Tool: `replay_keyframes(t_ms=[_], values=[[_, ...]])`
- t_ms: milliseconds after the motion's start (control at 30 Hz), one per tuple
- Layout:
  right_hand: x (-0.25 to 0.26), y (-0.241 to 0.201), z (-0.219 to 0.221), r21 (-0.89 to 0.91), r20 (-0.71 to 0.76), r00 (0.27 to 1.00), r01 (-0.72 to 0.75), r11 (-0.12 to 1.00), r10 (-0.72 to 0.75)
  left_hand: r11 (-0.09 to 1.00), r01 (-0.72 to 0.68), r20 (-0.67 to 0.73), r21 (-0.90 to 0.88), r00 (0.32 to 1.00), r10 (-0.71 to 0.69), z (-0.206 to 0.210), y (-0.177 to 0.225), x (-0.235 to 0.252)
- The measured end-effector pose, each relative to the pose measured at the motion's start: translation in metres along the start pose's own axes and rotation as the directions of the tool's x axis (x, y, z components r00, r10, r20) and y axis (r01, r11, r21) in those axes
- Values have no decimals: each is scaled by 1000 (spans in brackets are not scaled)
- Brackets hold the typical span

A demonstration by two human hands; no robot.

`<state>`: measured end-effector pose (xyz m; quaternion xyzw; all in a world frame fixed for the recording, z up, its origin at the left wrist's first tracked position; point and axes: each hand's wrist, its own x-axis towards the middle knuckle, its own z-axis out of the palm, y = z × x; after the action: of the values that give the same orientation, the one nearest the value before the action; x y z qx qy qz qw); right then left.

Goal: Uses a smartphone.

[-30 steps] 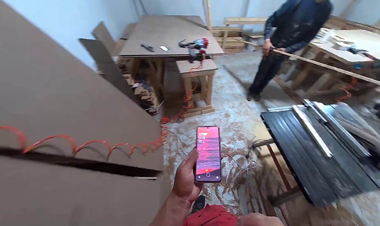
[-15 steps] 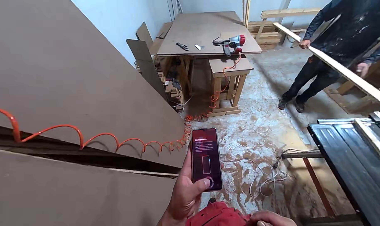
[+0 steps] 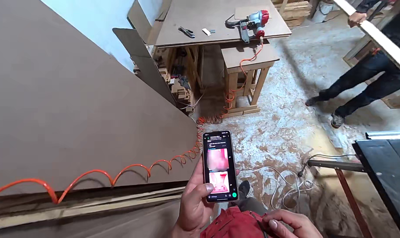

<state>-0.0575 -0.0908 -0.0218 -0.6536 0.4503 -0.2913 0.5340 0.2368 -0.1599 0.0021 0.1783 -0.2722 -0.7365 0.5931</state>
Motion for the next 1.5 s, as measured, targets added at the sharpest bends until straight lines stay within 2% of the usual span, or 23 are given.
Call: replay_keyframes(t_ms=[267,400,467,567,733,800,867,1000,1100,1267,1500], values=[[134,-19,-51,-57,25,972,234,971,-233,997,-52,-43,63,998,55,9,29,106],[194,-48,-50,-12,47,964,263,965,-262,980,5,-218,201,975,39,13,42,147],[223,-57,-50,-16,46,960,277,961,-276,979,20,-252,204,967,33,9,47,172],[262,-62,-46,-54,5,966,260,964,-260,981,44,-184,187,983,-9,-10,59,209],[326,-66,-35,-73,-174,950,249,966,-258,963,106,-8,247,994,-108,-48,100,279],[355,-65,-29,-90,-219,936,263,961,-277,936,102,-12,336,995,-104,-61,123,312],[377,-65,-21,-121,-245,932,244,962,-267,888,137,-83,438,990,-112,-74,142,341],[409,-67,-5,-157,-281,932,192,969,-230,825,244,-229,510,963,-143,-94,160,386],[421,-70,5,-165,-329,921,160,973,-207,805,293,-272,516,947,-170,-102,164,405],[430,-75,17,-165,-435,883,113,980,-175,837,285,-162,466,958,-236,-110,170,420],[431,-77,33,-126,-467,875,74,989,-125,816,295,-75,496,951,-298,-118,179,417]])
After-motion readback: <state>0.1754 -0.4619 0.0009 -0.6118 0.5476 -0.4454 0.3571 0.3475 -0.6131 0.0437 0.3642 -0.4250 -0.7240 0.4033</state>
